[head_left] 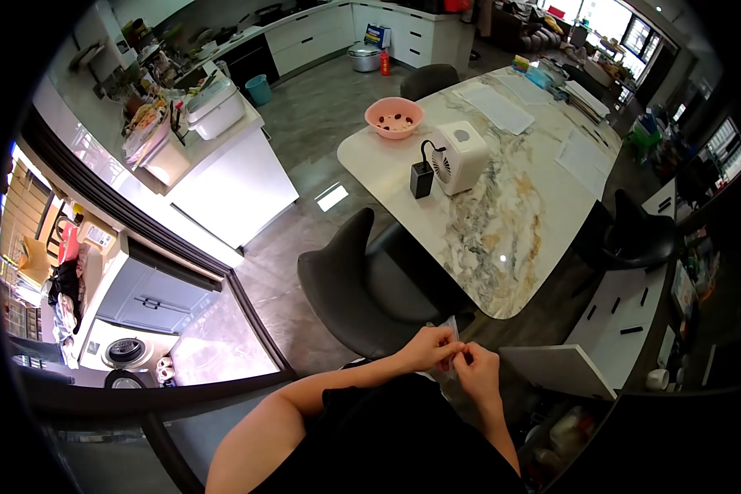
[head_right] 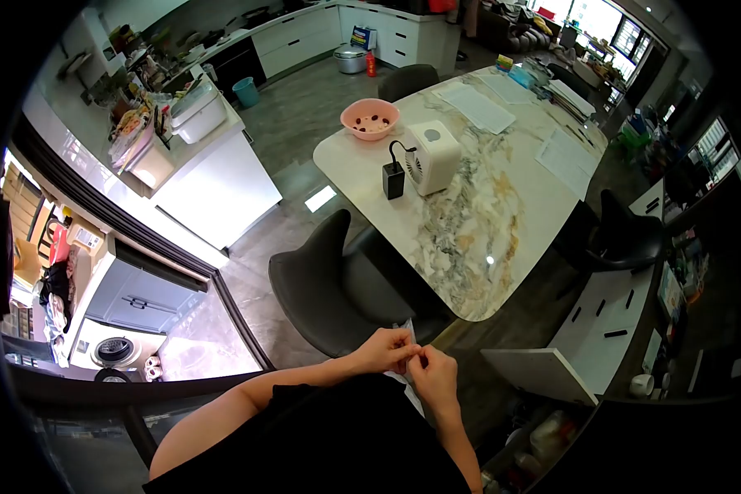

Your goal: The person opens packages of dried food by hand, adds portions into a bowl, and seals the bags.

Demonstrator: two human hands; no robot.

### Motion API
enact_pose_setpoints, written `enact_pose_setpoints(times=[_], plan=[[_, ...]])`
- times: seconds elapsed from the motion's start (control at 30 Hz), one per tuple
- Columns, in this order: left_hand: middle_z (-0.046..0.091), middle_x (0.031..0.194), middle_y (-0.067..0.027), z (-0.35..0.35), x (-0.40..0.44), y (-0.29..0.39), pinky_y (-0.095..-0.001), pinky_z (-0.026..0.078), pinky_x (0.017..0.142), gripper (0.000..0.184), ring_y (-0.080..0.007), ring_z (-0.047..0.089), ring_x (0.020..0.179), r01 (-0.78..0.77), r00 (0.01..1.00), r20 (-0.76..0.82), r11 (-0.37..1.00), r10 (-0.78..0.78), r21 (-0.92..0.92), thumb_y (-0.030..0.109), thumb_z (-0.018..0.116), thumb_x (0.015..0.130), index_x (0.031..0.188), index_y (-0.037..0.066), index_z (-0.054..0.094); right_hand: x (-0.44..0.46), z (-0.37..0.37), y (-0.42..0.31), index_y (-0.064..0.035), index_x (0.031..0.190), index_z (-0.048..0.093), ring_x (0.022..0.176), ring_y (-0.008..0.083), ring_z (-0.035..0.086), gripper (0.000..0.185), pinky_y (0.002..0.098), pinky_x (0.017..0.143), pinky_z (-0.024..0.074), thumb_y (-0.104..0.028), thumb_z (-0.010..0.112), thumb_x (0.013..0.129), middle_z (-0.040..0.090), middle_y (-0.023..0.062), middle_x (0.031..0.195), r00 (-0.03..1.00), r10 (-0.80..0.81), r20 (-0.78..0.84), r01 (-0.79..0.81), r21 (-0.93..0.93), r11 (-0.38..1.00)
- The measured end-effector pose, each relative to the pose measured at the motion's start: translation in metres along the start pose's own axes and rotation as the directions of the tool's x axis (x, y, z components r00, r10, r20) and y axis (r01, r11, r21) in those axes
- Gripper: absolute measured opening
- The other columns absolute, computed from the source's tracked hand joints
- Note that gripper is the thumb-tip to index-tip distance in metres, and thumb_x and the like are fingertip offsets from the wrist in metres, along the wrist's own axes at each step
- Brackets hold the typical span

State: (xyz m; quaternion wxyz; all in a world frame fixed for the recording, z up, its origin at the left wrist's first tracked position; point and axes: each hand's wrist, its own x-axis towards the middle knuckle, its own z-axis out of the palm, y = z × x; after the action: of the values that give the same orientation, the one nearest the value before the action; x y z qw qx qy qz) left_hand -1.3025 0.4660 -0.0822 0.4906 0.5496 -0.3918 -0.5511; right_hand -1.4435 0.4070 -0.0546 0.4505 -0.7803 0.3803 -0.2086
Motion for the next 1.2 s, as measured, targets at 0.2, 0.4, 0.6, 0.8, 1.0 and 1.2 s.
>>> enact_pose_setpoints(times=[0.2, 0.4, 0.6, 0.8, 1.0, 1.2], plan=[[0.056, 0.053, -0.0069, 0.008, 0.0, 0.008, -0.0261, 0.045, 0.045, 0.023, -0.0128, 0.059, 0.048, -0.04, 0.99, -0.13, 0.993, 0.054, 0.111, 0.015, 0.055, 0.087, 0.069, 0.001, 0.049, 0.019, -0.014, 0.039, 0.0011, 0.071, 0.057, 0.048, 0.0155, 0.058, 0.012, 0.0291, 0.047, 0.0434, -0.006, 0.054, 0.08, 0.058, 0.0097, 0.054, 0.964, -0.033, -0.264, -0.002, -0.132, 0.991], [0.059, 0.059, -0.0056, -0.011, 0.012, 0.002, -0.0235, 0.046, 0.05, 0.021, -0.0107, 0.06, 0.054, -0.012, 0.987, -0.144, 0.935, 0.067, 0.354, 0.011, 0.056, 0.085, 0.067, -0.001, 0.052, 0.026, -0.023, 0.006, -0.0035, 0.082, 0.049, 0.067, 0.0357, 0.056, 0.012, 0.0386, 0.058, 0.0439, 0.004, 0.051, 0.073, 0.053, 0.0173, 0.071, 0.972, -0.068, -0.224, 0.034, -0.15, 0.988], [0.061, 0.085, -0.0095, -0.03, 0.018, -0.029, -0.0263, 0.049, 0.063, 0.026, -0.0138, 0.059, 0.077, 0.144, 0.975, -0.168, 0.989, -0.145, -0.02, 0.027, 0.056, 0.087, 0.085, 0.001, 0.054, 0.033, -0.023, 0.002, -0.0017, 0.08, 0.06, 0.069, 0.0284, 0.058, 0.018, 0.0321, 0.061, 0.046, 0.009, 0.049, 0.071, 0.057, 0.012, 0.079, 0.953, -0.238, -0.19, 0.218, -0.122, 0.968], [0.043, 0.131, -0.0127, -0.034, 0.024, -0.05, -0.0634, 0.029, 0.093, 0.076, -0.0358, 0.038, 0.122, 0.492, 0.847, 0.403, 0.222, -0.347, -0.842, 0.064, 0.045, 0.081, 0.135, 0.011, 0.032, 0.029, -0.032, -0.029, 0.0005, 0.091, 0.064, 0.066, 0.0157, 0.056, 0.029, 0.0247, 0.06, 0.0446, 0.014, 0.046, 0.072, 0.058, 0.0088, 0.082, 0.969, -0.217, -0.115, 0.236, 0.189, 0.953], [0.053, 0.121, -0.0082, -0.052, 0.057, -0.042, -0.0475, 0.038, 0.092, 0.048, -0.0249, 0.05, 0.111, 0.07, 0.996, 0.033, 0.495, -0.084, -0.866, 0.049, 0.045, 0.088, 0.122, 0.013, 0.047, 0.023, -0.052, -0.023, 0.0002, 0.097, 0.065, 0.065, 0.0079, 0.049, 0.023, 0.0204, 0.057, 0.0382, 0.003, 0.061, 0.075, 0.053, 0.0033, 0.081, 0.979, -0.123, -0.165, 0.139, 0.094, 0.986], [0.06, 0.096, -0.0026, -0.069, 0.051, -0.031, -0.0421, 0.048, 0.077, 0.026, -0.0169, 0.058, 0.09, -0.055, 0.975, -0.175, 0.611, -0.138, -0.79, 0.034, 0.062, 0.084, 0.091, 0.013, 0.048, 0.016, -0.05, -0.002, -0.0004, 0.101, 0.065, 0.06, 0.0039, 0.045, 0.031, 0.0186, 0.051, 0.0336, -0.002, 0.071, 0.07, 0.051, -0.003, 0.069, 0.96, 0.125, -0.249, -0.114, 0.061, 0.992]])
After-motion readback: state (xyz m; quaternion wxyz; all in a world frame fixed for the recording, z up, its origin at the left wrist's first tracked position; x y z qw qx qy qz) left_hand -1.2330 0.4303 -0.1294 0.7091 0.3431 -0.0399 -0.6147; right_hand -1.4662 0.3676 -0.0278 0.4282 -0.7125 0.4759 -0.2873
